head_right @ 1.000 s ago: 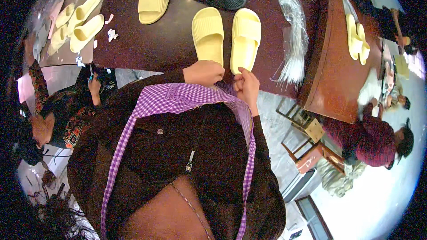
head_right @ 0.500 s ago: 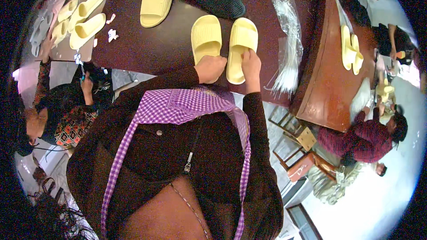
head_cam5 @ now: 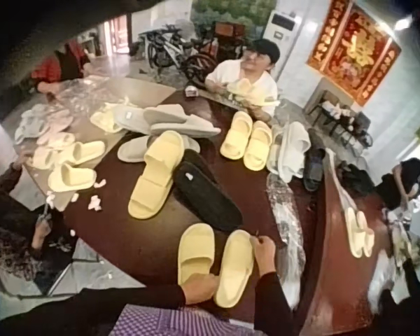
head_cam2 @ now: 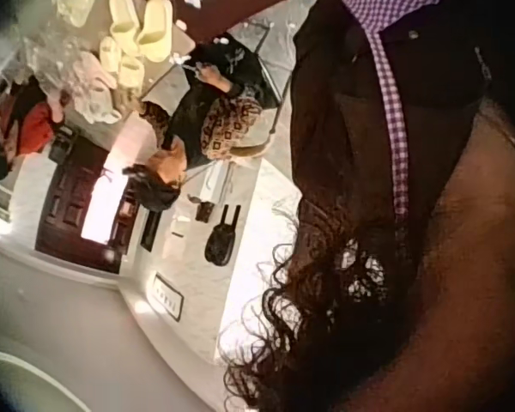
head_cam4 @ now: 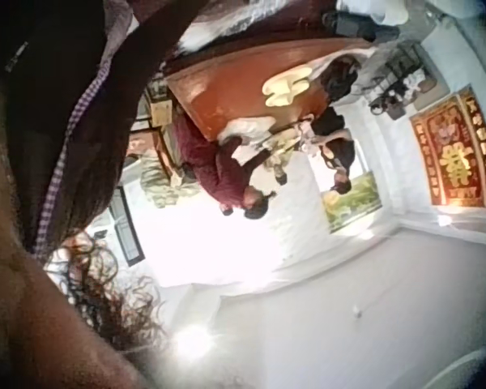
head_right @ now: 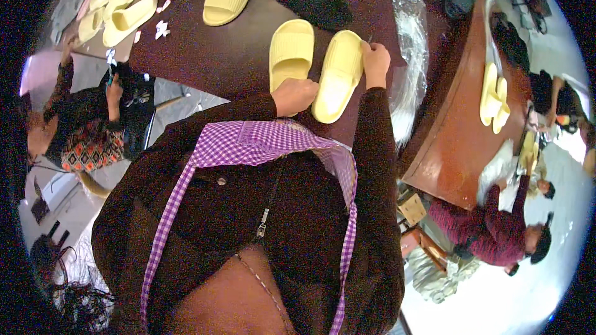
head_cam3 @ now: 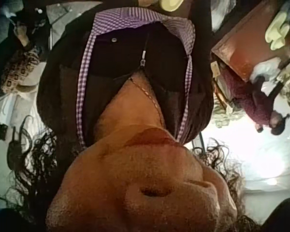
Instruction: The person picks up pairs of slippers, fastens each pair together with a plastic strap by hand, and arranges them on the table.
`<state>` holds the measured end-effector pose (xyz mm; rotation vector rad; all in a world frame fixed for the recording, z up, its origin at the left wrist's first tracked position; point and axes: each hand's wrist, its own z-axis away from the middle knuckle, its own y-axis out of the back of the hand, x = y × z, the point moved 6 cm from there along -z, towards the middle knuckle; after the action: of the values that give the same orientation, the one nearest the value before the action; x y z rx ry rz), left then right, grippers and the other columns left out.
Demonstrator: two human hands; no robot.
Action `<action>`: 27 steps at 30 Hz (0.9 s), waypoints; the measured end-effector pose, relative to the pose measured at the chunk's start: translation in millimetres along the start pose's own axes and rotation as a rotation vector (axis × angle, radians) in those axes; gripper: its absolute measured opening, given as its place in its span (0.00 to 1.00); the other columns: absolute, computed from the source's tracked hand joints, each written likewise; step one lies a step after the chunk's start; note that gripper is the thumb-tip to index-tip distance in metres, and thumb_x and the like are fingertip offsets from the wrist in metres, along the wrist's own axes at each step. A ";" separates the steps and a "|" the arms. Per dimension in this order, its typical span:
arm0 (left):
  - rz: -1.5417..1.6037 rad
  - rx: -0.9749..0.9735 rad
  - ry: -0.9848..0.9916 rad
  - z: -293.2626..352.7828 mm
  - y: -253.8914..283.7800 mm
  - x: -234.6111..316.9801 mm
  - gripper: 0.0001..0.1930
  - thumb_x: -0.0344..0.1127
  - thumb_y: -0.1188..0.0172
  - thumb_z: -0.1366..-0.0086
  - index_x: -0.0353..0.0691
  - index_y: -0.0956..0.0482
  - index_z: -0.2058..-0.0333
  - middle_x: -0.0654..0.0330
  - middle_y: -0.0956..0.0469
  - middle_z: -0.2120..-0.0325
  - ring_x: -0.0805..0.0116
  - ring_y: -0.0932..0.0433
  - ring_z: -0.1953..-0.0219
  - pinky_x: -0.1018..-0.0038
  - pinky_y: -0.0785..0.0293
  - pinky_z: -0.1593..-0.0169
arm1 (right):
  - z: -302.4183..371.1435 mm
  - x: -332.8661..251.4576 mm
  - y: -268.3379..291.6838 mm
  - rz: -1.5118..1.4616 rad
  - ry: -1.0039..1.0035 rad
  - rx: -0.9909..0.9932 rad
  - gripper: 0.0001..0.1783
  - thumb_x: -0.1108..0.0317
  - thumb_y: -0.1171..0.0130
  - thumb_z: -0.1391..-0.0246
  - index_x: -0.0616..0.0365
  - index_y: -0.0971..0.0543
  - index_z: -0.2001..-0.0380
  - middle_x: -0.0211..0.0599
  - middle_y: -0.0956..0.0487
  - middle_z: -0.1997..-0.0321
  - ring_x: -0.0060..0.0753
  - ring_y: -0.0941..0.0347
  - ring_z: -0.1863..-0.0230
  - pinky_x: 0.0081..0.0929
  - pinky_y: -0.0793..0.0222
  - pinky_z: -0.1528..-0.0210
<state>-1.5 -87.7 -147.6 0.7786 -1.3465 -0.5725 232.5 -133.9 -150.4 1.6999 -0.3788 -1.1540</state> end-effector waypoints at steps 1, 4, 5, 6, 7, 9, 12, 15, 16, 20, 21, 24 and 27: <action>0.007 -0.018 0.012 0.1 -2.0 0.6 0.07 0.32 0.51 0.45 0.34 0.28 0.75 0.50 0.25 0.76 0.51 0.24 0.73 0.59 0.28 0.69 | -3.8 2.2 -5.9 0.011 0.011 -0.027 0.17 0.57 0.44 0.54 0.61 0.20 0.69 0.48 0.21 0.70 0.45 0.23 0.66 0.34 0.31 0.62; 0.127 0.042 0.026 4.9 -1.0 -0.4 0.07 0.29 0.51 0.47 0.32 0.26 0.77 0.47 0.24 0.77 0.49 0.23 0.73 0.60 0.27 0.69 | -5.9 -3.9 -10.3 -0.013 0.070 0.004 0.15 0.59 0.43 0.54 0.60 0.20 0.70 0.48 0.21 0.71 0.46 0.24 0.66 0.36 0.31 0.62; 0.189 0.070 0.018 7.8 0.5 0.5 0.07 0.28 0.50 0.48 0.32 0.25 0.78 0.46 0.24 0.77 0.48 0.23 0.72 0.60 0.27 0.68 | -4.6 -6.7 -9.0 -0.019 0.089 0.029 0.13 0.60 0.43 0.55 0.60 0.20 0.71 0.48 0.21 0.71 0.47 0.24 0.67 0.36 0.31 0.62; 0.190 0.074 0.035 11.1 0.8 -0.2 0.07 0.28 0.50 0.48 0.32 0.25 0.78 0.46 0.24 0.77 0.48 0.23 0.72 0.60 0.27 0.68 | -3.2 -8.6 -10.1 -0.023 0.097 0.014 0.13 0.60 0.43 0.55 0.60 0.20 0.71 0.48 0.21 0.71 0.47 0.24 0.67 0.36 0.31 0.62; 0.301 0.057 0.039 13.3 3.7 3.0 0.07 0.29 0.50 0.48 0.32 0.25 0.77 0.46 0.24 0.76 0.48 0.23 0.72 0.60 0.27 0.67 | -1.0 -7.8 -7.3 -0.057 0.086 0.019 0.13 0.61 0.43 0.55 0.60 0.20 0.71 0.48 0.21 0.71 0.46 0.24 0.67 0.35 0.31 0.62; 0.524 0.023 0.041 17.7 7.6 8.5 0.07 0.29 0.50 0.48 0.33 0.25 0.77 0.45 0.24 0.76 0.47 0.23 0.71 0.61 0.27 0.66 | 3.6 -6.3 -3.2 -0.124 0.059 0.032 0.12 0.62 0.44 0.55 0.59 0.20 0.72 0.46 0.21 0.72 0.45 0.24 0.69 0.34 0.31 0.64; 0.557 -0.024 0.079 22.9 2.4 8.2 0.07 0.30 0.50 0.48 0.34 0.25 0.74 0.46 0.24 0.76 0.48 0.24 0.70 0.60 0.28 0.66 | 9.8 -13.2 -1.6 -0.123 0.112 0.032 0.11 0.63 0.44 0.55 0.60 0.20 0.72 0.46 0.21 0.73 0.44 0.24 0.69 0.33 0.31 0.64; 0.436 0.001 0.047 24.8 8.4 6.8 0.07 0.31 0.50 0.47 0.34 0.26 0.73 0.48 0.25 0.75 0.50 0.24 0.69 0.61 0.28 0.65 | 14.8 -19.1 2.7 -0.129 0.123 0.035 0.11 0.64 0.44 0.54 0.60 0.20 0.72 0.45 0.21 0.73 0.42 0.24 0.70 0.31 0.31 0.65; 0.299 0.051 0.001 24.9 14.3 6.2 0.07 0.30 0.50 0.46 0.33 0.27 0.73 0.48 0.25 0.74 0.51 0.24 0.69 0.61 0.29 0.65 | 16.3 -20.3 3.2 -0.136 0.109 0.034 0.11 0.64 0.44 0.54 0.61 0.20 0.72 0.44 0.21 0.73 0.41 0.24 0.70 0.31 0.31 0.65; -0.003 0.263 -0.095 18.4 28.7 -13.8 0.07 0.30 0.50 0.47 0.32 0.28 0.70 0.50 0.27 0.71 0.54 0.25 0.66 0.63 0.29 0.63 | 23.8 -38.4 7.6 -0.199 0.076 0.020 0.10 0.65 0.43 0.53 0.61 0.20 0.72 0.43 0.21 0.73 0.38 0.24 0.71 0.29 0.31 0.65; -0.087 0.344 -0.119 17.0 31.9 -18.5 0.08 0.29 0.51 0.47 0.32 0.28 0.69 0.51 0.27 0.70 0.55 0.25 0.65 0.64 0.29 0.61 | 24.2 -43.8 7.6 -0.227 0.067 0.014 0.10 0.65 0.43 0.53 0.61 0.20 0.72 0.42 0.21 0.72 0.37 0.24 0.70 0.28 0.31 0.64; -0.117 0.357 -0.099 9.5 34.1 -25.9 0.09 0.30 0.51 0.48 0.32 0.29 0.68 0.52 0.28 0.68 0.56 0.27 0.63 0.65 0.29 0.60 | 23.1 -66.2 3.9 -0.287 0.113 -0.071 0.09 0.66 0.44 0.52 0.61 0.21 0.71 0.41 0.21 0.71 0.35 0.24 0.70 0.27 0.31 0.64; -0.145 0.353 -0.105 4.7 35.0 -28.5 0.10 0.30 0.51 0.48 0.32 0.30 0.66 0.53 0.28 0.68 0.56 0.27 0.63 0.66 0.30 0.59 | 22.0 -85.6 -8.6 -0.348 0.171 -0.145 0.09 0.67 0.43 0.52 0.61 0.21 0.70 0.40 0.21 0.71 0.32 0.24 0.69 0.25 0.31 0.64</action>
<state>-13.0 -44.8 -138.4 1.1544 -1.5180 -0.4998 169.7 -82.3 -114.5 1.7627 0.1102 -1.2377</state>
